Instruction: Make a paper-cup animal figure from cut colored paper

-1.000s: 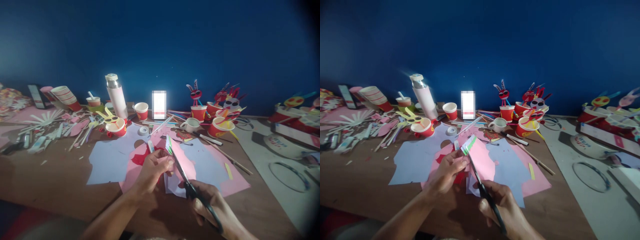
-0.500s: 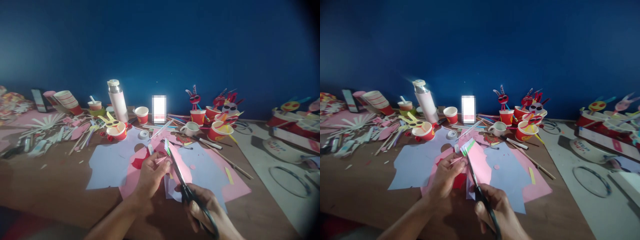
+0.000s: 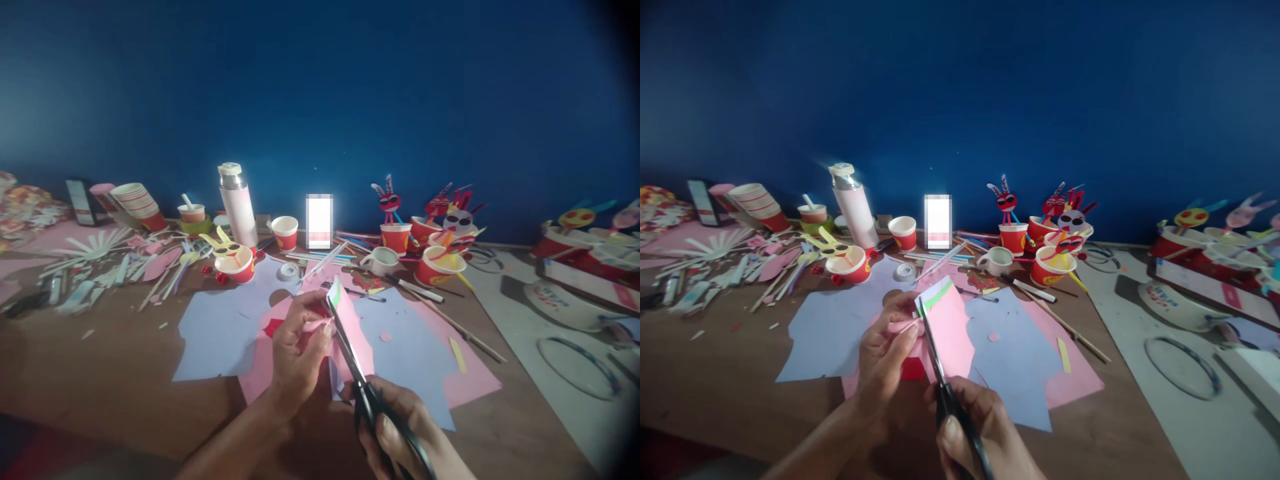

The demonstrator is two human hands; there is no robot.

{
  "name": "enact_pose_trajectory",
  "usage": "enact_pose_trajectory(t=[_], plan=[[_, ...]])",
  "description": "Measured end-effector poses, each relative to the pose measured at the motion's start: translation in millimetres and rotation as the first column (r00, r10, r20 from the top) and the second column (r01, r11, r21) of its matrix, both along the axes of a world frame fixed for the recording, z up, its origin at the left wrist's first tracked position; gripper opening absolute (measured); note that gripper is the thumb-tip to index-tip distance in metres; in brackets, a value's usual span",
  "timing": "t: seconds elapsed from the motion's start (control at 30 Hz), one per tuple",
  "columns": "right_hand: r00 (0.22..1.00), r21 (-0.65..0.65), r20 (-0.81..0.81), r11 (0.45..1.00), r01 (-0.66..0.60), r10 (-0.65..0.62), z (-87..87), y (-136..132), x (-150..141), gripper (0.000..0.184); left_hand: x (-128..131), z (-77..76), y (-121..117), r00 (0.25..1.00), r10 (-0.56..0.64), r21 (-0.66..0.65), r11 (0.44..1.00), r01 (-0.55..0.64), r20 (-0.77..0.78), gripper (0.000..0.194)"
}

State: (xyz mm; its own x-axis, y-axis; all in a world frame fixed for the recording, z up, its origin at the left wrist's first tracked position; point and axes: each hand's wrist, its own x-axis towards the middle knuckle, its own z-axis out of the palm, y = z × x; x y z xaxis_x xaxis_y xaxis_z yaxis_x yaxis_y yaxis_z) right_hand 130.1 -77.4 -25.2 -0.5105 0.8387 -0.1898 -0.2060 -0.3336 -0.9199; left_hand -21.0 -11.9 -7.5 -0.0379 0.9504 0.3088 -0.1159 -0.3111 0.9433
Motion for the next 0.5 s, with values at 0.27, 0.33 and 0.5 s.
enact_pose_trajectory(t=[0.27, 0.33, 0.5], plan=[[0.998, -0.081, 0.056, 0.997, 0.016, -0.011, 12.2, -5.4, -0.1, 0.056, -1.3, -9.3, 2.1, 0.954, -0.087, -0.191, 0.971, 0.146, 0.288, 0.015], [0.996, -0.052, 0.091, 0.999, 0.003, 0.002, 15.4, -4.5, 0.8, 0.059, -1.5, -9.5, 2.6, 0.949, -0.098, -0.208, 0.964, 0.165, 0.301, 0.018], [0.99, 0.002, 0.127, 0.998, -0.067, 0.066, 19.4, -0.9, 5.3, 0.06, -1.4, -8.1, 4.4, 0.937, -0.11, -0.218, 0.958, 0.189, 0.331, 0.019]])
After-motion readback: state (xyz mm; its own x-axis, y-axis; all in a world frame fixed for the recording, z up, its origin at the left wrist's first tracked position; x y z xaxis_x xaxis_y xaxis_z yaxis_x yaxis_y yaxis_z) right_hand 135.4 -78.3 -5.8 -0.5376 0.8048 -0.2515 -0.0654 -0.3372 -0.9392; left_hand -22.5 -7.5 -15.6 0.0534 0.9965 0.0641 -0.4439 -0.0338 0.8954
